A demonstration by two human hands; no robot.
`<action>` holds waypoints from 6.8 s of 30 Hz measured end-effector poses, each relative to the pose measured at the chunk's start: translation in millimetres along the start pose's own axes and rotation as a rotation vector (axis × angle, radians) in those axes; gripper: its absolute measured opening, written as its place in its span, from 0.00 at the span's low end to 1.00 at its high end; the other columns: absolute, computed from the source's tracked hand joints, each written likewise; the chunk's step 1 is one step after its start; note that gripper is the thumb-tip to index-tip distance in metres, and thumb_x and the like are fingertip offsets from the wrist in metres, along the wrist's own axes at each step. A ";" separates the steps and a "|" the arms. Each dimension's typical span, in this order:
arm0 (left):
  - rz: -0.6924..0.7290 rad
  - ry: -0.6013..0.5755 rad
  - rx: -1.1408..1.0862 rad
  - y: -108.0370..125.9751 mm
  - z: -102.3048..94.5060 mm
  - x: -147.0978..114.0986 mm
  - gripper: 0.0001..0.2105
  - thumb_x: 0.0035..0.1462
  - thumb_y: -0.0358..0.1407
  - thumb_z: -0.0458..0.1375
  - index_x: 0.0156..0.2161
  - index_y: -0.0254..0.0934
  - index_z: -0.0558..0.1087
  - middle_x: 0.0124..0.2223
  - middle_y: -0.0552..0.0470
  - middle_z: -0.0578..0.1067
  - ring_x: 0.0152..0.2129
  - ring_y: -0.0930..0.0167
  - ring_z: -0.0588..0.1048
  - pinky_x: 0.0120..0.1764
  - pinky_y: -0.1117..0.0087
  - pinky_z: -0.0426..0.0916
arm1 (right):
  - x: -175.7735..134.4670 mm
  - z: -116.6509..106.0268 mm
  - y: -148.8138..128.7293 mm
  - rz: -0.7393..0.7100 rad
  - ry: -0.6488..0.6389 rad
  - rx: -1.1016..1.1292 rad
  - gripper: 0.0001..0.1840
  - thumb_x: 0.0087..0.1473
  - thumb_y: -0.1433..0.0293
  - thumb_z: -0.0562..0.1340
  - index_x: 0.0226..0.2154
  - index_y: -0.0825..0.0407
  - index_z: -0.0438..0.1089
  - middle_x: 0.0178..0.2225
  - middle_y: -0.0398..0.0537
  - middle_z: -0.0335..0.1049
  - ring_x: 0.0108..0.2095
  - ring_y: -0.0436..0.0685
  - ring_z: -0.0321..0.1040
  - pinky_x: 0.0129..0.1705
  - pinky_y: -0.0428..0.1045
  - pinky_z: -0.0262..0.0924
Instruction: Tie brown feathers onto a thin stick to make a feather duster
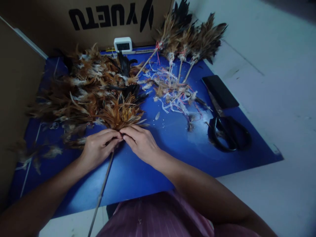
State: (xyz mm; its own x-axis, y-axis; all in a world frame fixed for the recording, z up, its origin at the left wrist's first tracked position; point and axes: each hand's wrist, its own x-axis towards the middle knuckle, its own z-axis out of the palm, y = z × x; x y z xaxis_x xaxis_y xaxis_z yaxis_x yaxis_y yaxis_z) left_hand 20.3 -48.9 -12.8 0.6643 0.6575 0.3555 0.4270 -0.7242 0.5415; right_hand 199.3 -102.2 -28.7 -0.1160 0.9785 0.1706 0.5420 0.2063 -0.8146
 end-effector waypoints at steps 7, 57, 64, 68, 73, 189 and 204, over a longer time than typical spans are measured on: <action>0.000 -0.048 0.034 -0.5 -2.6 0.5 0.03 0.59 0.31 0.59 0.36 0.37 0.75 0.33 0.53 0.78 0.25 0.74 0.77 0.33 0.75 0.72 | 0.7 -0.2 -6.4 0.014 0.006 -0.065 0.07 0.60 0.74 0.55 0.35 0.51 0.69 0.37 0.45 0.71 0.36 0.51 0.67 0.40 0.46 0.58; 0.162 0.141 0.304 -24.7 -3.0 6.5 0.04 0.53 0.30 0.61 0.34 0.41 0.75 0.34 0.54 0.82 0.29 0.69 0.80 0.36 0.69 0.74 | 27.4 2.1 -3.4 0.096 0.011 0.108 0.09 0.58 0.76 0.57 0.37 0.50 0.72 0.29 0.40 0.72 0.28 0.48 0.68 0.34 0.44 0.59; 0.139 0.142 0.279 -37.7 -0.4 5.7 0.03 0.52 0.32 0.62 0.34 0.42 0.77 0.34 0.54 0.82 0.32 0.68 0.81 0.38 0.68 0.75 | 31.5 0.5 -6.6 0.181 -0.025 0.132 0.08 0.58 0.75 0.57 0.37 0.48 0.71 0.25 0.38 0.70 0.22 0.47 0.64 0.30 0.44 0.58; 0.115 0.150 0.303 -41.9 0.7 5.5 0.03 0.51 0.34 0.63 0.33 0.42 0.77 0.33 0.53 0.82 0.31 0.67 0.81 0.37 0.68 0.76 | 32.6 0.7 -5.9 0.185 -0.033 0.134 0.09 0.58 0.76 0.58 0.38 0.48 0.71 0.25 0.38 0.70 0.24 0.49 0.66 0.32 0.45 0.58; 0.100 0.121 0.277 -37.8 -0.2 9.1 0.02 0.53 0.34 0.62 0.33 0.42 0.78 0.33 0.51 0.82 0.30 0.67 0.81 0.36 0.67 0.76 | 33.5 1.0 -4.3 0.164 -0.024 0.143 0.11 0.58 0.77 0.57 0.38 0.49 0.71 0.28 0.40 0.73 0.31 0.51 0.71 0.35 0.45 0.59; -0.572 0.440 -1.241 104.4 -21.3 59.2 0.10 0.60 0.41 0.58 0.37 0.34 0.70 0.32 0.47 0.77 0.18 0.75 0.71 0.19 0.76 0.67 | -68.4 -11.4 -52.1 0.190 -0.073 0.569 0.05 0.53 0.67 0.59 0.29 0.51 0.67 0.22 0.40 0.69 0.15 0.46 0.61 0.17 0.41 0.56; -0.476 0.482 -1.091 85.0 1.2 53.0 0.11 0.52 0.36 0.64 0.39 0.33 0.71 0.27 0.52 0.76 0.17 0.75 0.71 0.21 0.75 0.68 | -74.3 -7.7 -39.2 0.298 -0.217 0.654 0.11 0.53 0.66 0.59 0.40 0.52 0.69 0.25 0.42 0.72 0.14 0.45 0.60 0.14 0.40 0.54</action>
State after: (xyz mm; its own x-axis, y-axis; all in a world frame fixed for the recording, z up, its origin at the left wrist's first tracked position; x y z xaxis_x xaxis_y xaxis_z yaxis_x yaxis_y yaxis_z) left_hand 92.6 -75.9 51.2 0.2000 0.9773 0.0702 -0.3131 -0.0041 0.9497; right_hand 193.1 -183.0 -5.2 -0.2395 0.9565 -0.1665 -0.0217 -0.1768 -0.9840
